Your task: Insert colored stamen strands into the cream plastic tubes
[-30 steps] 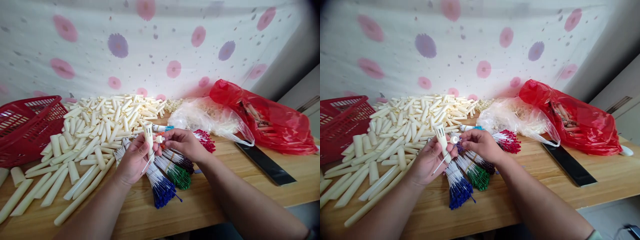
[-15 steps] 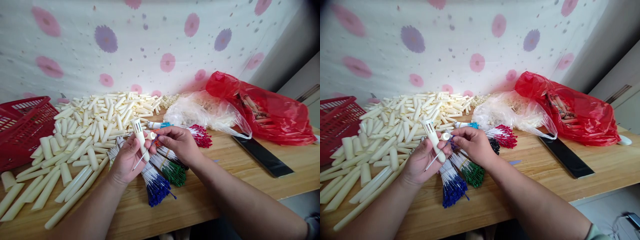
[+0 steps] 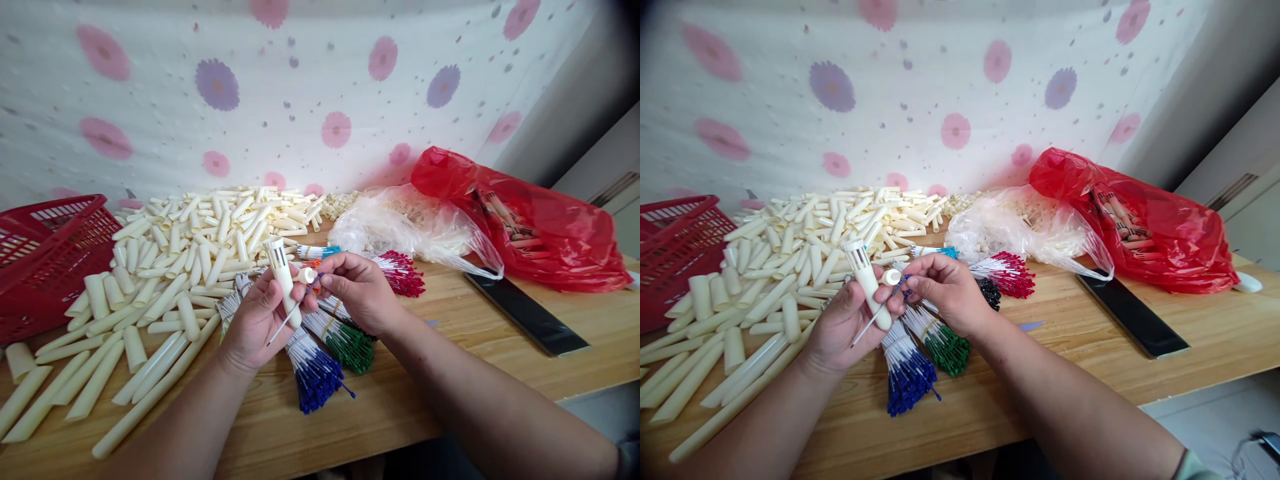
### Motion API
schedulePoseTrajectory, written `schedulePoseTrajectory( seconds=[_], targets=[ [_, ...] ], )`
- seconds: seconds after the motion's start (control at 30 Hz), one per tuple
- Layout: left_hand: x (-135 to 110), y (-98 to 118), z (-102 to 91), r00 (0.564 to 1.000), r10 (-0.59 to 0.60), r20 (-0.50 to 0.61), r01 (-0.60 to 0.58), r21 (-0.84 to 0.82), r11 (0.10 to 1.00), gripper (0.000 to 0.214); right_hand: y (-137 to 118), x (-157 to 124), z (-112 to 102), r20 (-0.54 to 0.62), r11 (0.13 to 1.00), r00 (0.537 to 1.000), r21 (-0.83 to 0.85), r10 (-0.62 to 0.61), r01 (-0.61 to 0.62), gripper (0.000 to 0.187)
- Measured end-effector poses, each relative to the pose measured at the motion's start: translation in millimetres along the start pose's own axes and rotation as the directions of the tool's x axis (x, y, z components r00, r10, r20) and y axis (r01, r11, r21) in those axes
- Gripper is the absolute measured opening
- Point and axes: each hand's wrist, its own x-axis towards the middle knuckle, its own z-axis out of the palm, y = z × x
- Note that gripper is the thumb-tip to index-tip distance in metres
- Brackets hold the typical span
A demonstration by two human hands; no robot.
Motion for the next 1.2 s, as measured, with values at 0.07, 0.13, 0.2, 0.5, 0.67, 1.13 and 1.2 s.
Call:
schedulePoseTrajectory(
  seconds=[0.07,0.13,0.2,0.5,0.67,1.13,1.2],
  targets=[
    [0.1,-0.1,1.0,1.0,0.012,0.002,-0.012,-0.006,1.0,0.024,-1.4,-0.4,1.4,0.015,0.999,1.0,0.041,0.023,-0.024,0.017],
    [0.4,-0.4,1.5,1.0,0.016,-0.007,-0.016,-0.014,1.0,0.024,-2.3,-0.5,2.6,0.028,0.997,0.999,0.056,0.046,-0.048,0.02],
    [0.6,-0.7,1.2,1.0,0.013,-0.012,-0.013,-0.018,1.0,0.024,-2.3,-0.7,3.6,0.032,0.998,0.998,0.047,0.051,-0.052,0.022],
    [2.8,-2.3,-6.7,0.997,0.058,-0.057,-0.049,0.15,0.988,0.027,-12.9,-0.1,-3.9,0.014,0.975,0.999,-0.215,-0.05,0.052,0.014],
    [9.7,-4.4,-26.2,0.919,0.372,-0.13,-0.272,0.471,0.839,0.026,-51.4,-9.7,-13.3,-0.121,0.705,0.787,-0.54,-0.605,0.46,0.008],
    [8.6,-9.7,-20.8,0.937,0.341,-0.078,-0.246,0.548,0.799,0.023,-91.3,-50.1,14.7,0.423,0.185,0.651,-0.732,-0.631,0.655,0.016],
    [8.8,-9.7,-20.2,0.939,0.34,-0.055,-0.258,0.539,0.802,0.023,-90.5,-47.9,15.4,0.478,0.151,0.657,-0.73,-0.583,0.666,0.017]
  ],
)
